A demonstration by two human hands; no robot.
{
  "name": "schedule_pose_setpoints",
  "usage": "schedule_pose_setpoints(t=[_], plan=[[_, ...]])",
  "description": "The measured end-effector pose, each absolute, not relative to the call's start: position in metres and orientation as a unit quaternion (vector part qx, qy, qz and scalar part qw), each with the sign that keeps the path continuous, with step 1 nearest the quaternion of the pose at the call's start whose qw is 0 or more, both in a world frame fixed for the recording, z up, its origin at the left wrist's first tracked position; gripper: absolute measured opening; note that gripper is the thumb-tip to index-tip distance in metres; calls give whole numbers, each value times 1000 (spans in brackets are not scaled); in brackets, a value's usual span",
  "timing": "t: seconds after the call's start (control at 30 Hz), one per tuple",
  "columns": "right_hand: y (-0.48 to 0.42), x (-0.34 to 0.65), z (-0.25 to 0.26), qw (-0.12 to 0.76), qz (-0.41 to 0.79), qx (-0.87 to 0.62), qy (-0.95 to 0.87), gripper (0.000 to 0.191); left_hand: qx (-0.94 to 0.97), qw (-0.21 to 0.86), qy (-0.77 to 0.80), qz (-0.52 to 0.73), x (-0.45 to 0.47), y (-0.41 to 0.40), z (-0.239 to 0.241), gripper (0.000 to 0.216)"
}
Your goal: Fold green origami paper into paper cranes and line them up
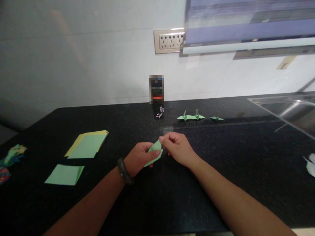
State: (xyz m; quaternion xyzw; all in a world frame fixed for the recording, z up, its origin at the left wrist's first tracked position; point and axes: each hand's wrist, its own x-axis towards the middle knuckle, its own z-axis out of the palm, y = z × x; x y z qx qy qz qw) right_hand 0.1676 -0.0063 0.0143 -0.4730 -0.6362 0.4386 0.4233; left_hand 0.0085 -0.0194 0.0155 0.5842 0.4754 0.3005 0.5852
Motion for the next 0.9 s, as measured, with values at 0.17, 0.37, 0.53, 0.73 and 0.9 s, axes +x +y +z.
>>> schedule_pose_setpoints(t=[0.17,0.37,0.53,0.73,0.9], plan=[[-4,167,10,408,491,-452,-623,25,514,625,470,352,11,-17,14,17],[-3,163,2,394,486,-453,-635,19,486,618,450,422,9,-16,10,26],[-6,162,7,380,462,-453,-661,19,468,604,449,464,9,-15,7,36],[-4,162,5,403,450,-481,-635,21,384,695,396,461,11,-15,10,32],[-5,162,8,418,468,-486,-608,22,337,737,364,459,11,-15,13,29]])
